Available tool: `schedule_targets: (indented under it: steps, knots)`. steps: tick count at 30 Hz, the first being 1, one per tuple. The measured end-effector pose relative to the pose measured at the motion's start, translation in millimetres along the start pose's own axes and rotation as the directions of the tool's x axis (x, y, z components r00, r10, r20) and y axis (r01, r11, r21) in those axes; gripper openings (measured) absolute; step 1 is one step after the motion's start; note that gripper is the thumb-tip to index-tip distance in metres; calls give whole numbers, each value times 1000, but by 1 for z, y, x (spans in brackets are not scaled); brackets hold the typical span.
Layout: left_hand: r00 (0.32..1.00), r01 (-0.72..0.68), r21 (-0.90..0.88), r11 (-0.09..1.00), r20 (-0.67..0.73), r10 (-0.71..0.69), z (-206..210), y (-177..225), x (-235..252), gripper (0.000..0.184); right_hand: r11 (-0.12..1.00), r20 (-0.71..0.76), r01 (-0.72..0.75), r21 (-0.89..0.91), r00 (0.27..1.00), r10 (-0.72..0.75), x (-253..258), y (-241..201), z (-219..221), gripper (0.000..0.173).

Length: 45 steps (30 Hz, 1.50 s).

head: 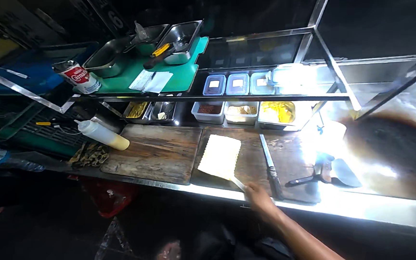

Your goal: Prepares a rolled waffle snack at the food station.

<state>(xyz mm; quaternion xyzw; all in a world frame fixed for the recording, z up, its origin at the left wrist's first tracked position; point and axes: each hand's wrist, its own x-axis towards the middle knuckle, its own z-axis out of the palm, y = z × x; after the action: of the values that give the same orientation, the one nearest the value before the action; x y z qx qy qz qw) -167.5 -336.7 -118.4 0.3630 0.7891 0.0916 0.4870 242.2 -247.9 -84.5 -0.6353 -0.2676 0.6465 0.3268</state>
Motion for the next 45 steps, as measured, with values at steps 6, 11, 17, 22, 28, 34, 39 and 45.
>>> schedule_targets:
  steps: [6,11,17,22,28,34,39,45]
  knots:
    - [969,-243,-30,969,-38,242,-12,61,55,28,972,10,188,145,982,-191,-4,-27,1,28]
    - [702,-700,107,706,-84,708,-33,183,97,32,994,-285,6,-113,958,-39,3,3,8,26]
    - [630,-766,-187,614,-34,776,-13,294,137,28,985,-294,174,0,941,-167,23,-50,23,27]
    - [413,-899,-36,437,266,871,53,374,165,32,995,-508,-30,-97,861,-23,11,-16,41,27]
    - [365,-903,66,424,638,678,115,436,202,33,843,-413,123,524,902,126,-44,-12,118,30]
    - [498,-841,-12,541,374,782,68,342,198,40,779,-607,290,556,782,142,30,-54,134,32]
    - [644,-529,-239,814,511,569,10,238,77,53,923,-677,104,-370,651,-344,57,-113,-33,32]
    - [811,-556,-297,776,10,585,39,257,75,52,177,-408,-367,-913,814,-415,112,-218,-178,36]
